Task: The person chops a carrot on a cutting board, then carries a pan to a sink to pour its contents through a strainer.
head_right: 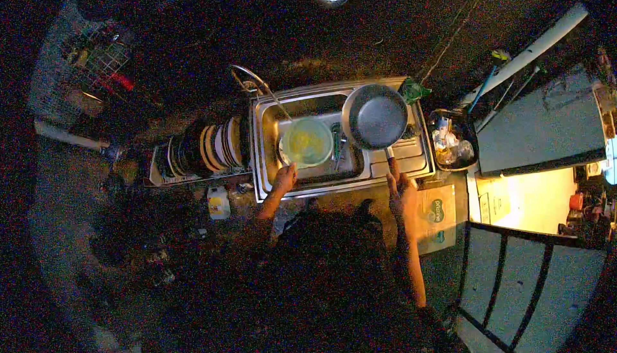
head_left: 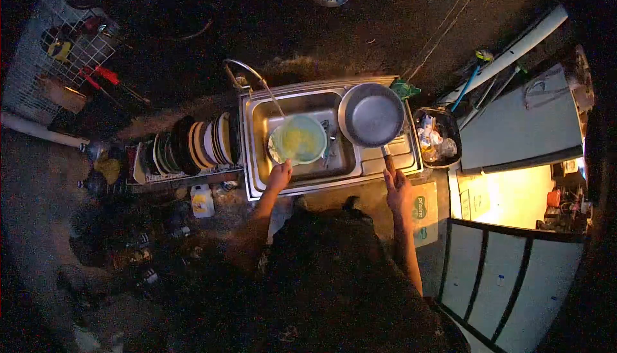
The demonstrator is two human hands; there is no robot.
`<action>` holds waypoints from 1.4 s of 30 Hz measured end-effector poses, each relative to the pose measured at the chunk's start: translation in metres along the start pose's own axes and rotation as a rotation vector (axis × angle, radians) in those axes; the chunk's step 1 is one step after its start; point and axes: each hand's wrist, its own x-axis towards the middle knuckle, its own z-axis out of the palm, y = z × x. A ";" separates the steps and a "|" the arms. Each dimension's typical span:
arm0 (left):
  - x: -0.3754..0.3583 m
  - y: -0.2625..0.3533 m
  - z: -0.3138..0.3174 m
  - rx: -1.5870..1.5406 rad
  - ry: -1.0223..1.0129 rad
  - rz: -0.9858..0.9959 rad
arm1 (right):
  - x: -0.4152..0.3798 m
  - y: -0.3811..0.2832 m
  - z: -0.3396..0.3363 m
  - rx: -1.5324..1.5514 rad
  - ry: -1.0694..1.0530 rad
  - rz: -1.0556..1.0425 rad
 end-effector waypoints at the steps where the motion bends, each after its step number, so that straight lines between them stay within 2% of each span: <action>1: -0.002 0.003 -0.002 -0.009 -0.059 0.016 | -0.004 -0.023 -0.008 0.008 -0.028 0.036; 4: 0.013 -0.008 -0.002 0.012 -0.217 -0.048 | -0.003 -0.037 -0.009 0.017 -0.047 0.083; 6: 0.009 0.017 0.002 0.018 -0.258 -0.274 | -0.003 -0.015 0.003 0.073 -0.036 0.118; 7: 0.008 -0.002 0.011 0.164 -0.172 0.142 | -0.005 -0.034 -0.003 0.261 -0.047 0.155; 8: 0.006 -0.008 0.015 0.361 0.009 0.536 | -0.005 -0.024 0.000 0.258 -0.047 0.154; 9: 0.006 -0.014 0.017 0.240 -0.076 0.282 | -0.001 -0.008 0.005 0.233 -0.060 0.151; 11: 0.007 -0.005 0.015 0.118 -0.160 0.028 | 0.002 -0.002 0.005 0.208 -0.072 0.149; 13: 0.009 -0.003 0.017 -0.271 -0.239 -0.531 | 0.003 0.002 0.003 0.193 -0.068 0.150; 14: 0.008 -0.007 0.019 -0.272 -0.240 -0.531 | 0.003 0.003 0.001 0.192 -0.068 0.150; 15: 0.008 -0.011 0.020 -0.123 -0.185 -0.211 | 0.004 0.003 -0.001 0.210 -0.082 0.156; 18: 0.013 -0.058 0.036 0.147 -0.085 0.231 | 0.005 0.013 0.002 0.191 -0.070 0.168; 19: 0.020 -0.081 0.047 -0.054 -0.040 0.131 | 0.007 0.016 0.002 0.149 -0.041 0.169; 22: 0.022 -0.084 0.043 -0.077 -0.136 0.003 | 0.007 0.010 0.000 0.095 0.041 0.078; 24: 0.010 -0.040 0.027 -0.055 -0.130 0.085 | 0.008 0.004 -0.008 0.052 -0.017 0.113; 25: 0.009 -0.039 0.028 -0.046 -0.128 0.113 | 0.010 0.000 -0.012 0.010 -0.071 0.148; 28: 0.010 -0.035 0.039 0.079 -0.098 0.161 | 0.008 -0.008 -0.016 -0.011 -0.058 0.126; 30: 0.010 -0.029 0.050 0.317 0.207 0.566 | 0.010 -0.005 -0.013 0.036 -0.080 0.170; 32: 0.012 -0.040 0.056 -0.003 -0.049 0.282 | 0.011 -0.006 -0.012 0.087 -0.097 0.215; 33: 0.015 -0.060 0.065 0.164 -0.015 0.238 | 0.010 -0.008 -0.013 0.067 -0.084 0.187; 35: 0.018 -0.053 0.066 0.327 0.019 0.195 | 0.012 -0.002 -0.013 0.044 -0.068 0.157; 37: 0.024 -0.023 0.048 -0.148 -0.175 -0.348 | 0.014 0.015 -0.005 0.007 -0.012 0.063; 39: 0.022 -0.005 0.044 -0.386 -0.270 -0.618 | 0.013 0.014 -0.006 0.088 -0.056 0.128; 40: 0.021 0.001 0.051 -0.453 -0.152 -0.536 | 0.014 0.013 -0.007 0.170 -0.096 0.192; 42: 0.018 -0.024 0.064 -0.520 -0.040 -0.454 | 0.014 0.018 -0.008 0.189 -0.097 0.210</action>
